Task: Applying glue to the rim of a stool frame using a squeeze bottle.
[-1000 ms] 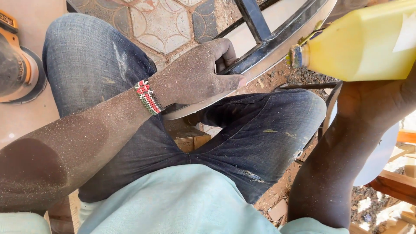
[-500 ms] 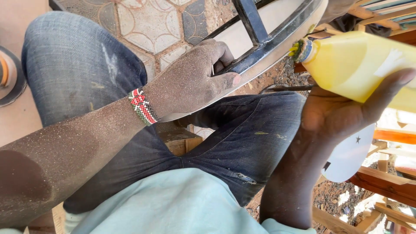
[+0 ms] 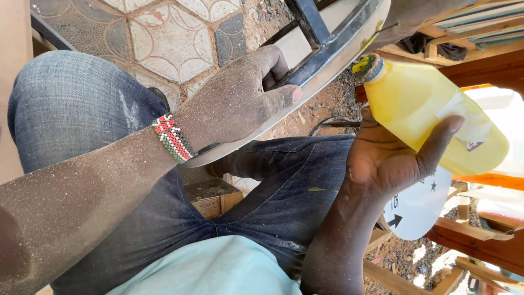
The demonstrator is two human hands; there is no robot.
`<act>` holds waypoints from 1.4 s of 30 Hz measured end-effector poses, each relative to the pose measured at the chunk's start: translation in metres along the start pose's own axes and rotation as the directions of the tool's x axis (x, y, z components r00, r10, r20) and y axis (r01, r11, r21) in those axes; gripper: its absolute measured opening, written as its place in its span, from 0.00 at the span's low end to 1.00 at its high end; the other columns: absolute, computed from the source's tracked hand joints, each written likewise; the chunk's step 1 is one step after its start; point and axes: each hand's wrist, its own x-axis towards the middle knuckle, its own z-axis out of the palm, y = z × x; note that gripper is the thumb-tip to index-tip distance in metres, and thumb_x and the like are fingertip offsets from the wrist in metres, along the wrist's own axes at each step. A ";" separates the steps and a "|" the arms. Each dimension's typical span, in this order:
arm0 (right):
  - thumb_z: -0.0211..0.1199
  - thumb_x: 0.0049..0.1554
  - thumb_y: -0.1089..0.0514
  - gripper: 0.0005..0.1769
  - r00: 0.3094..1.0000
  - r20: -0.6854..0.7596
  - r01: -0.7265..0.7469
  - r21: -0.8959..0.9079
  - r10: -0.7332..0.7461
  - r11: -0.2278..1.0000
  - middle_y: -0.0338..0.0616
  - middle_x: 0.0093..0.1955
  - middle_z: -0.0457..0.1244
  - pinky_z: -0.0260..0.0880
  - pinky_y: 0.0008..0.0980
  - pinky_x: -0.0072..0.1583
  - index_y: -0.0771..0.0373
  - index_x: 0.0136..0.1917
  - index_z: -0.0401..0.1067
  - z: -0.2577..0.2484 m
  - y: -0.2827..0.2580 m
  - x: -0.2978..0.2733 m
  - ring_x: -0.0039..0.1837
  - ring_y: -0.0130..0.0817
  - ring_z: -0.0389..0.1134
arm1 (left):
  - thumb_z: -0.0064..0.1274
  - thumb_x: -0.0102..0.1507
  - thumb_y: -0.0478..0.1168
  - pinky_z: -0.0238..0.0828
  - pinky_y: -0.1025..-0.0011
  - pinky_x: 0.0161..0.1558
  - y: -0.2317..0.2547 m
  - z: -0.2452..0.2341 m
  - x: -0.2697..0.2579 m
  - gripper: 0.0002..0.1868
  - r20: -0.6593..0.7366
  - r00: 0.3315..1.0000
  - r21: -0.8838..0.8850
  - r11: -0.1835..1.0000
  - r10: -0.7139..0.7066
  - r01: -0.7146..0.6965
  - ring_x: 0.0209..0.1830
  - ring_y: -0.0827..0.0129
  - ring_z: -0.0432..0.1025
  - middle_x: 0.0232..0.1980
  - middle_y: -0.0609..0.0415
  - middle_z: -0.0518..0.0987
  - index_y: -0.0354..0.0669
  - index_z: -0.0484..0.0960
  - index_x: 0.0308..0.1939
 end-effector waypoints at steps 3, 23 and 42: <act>0.83 0.52 0.47 0.53 1.000 -0.006 0.000 0.006 0.000 1.000 0.64 0.79 0.72 0.84 0.75 0.67 0.65 0.86 0.72 0.000 0.004 0.002 0.76 0.68 0.77 | 0.62 0.74 0.55 0.72 0.62 0.42 -0.001 0.003 -0.003 0.12 -0.017 1.000 -0.037 0.999 0.010 -0.011 0.38 0.72 0.76 0.40 0.64 0.83 0.56 0.81 0.49; 0.84 0.47 0.47 0.58 0.998 -0.062 0.003 -0.006 -0.003 1.000 0.65 0.81 0.71 0.84 0.82 0.67 0.62 0.87 0.70 0.007 0.012 -0.016 0.80 0.72 0.74 | 0.60 0.75 0.51 0.74 0.67 0.45 -0.008 0.009 -0.007 0.10 -0.097 0.994 -0.172 0.983 0.044 -0.060 0.39 0.77 0.75 0.40 0.66 0.82 0.54 0.84 0.52; 0.85 0.52 0.48 0.51 0.998 -0.054 -0.024 0.034 0.026 0.999 0.59 0.82 0.73 0.84 0.73 0.73 0.58 0.85 0.74 -0.011 0.015 -0.028 0.81 0.62 0.76 | 0.58 0.76 0.50 0.76 0.67 0.48 -0.018 0.010 -0.006 0.10 -0.142 0.982 -0.166 0.975 0.126 -0.149 0.42 0.76 0.78 0.44 0.64 0.83 0.52 0.83 0.55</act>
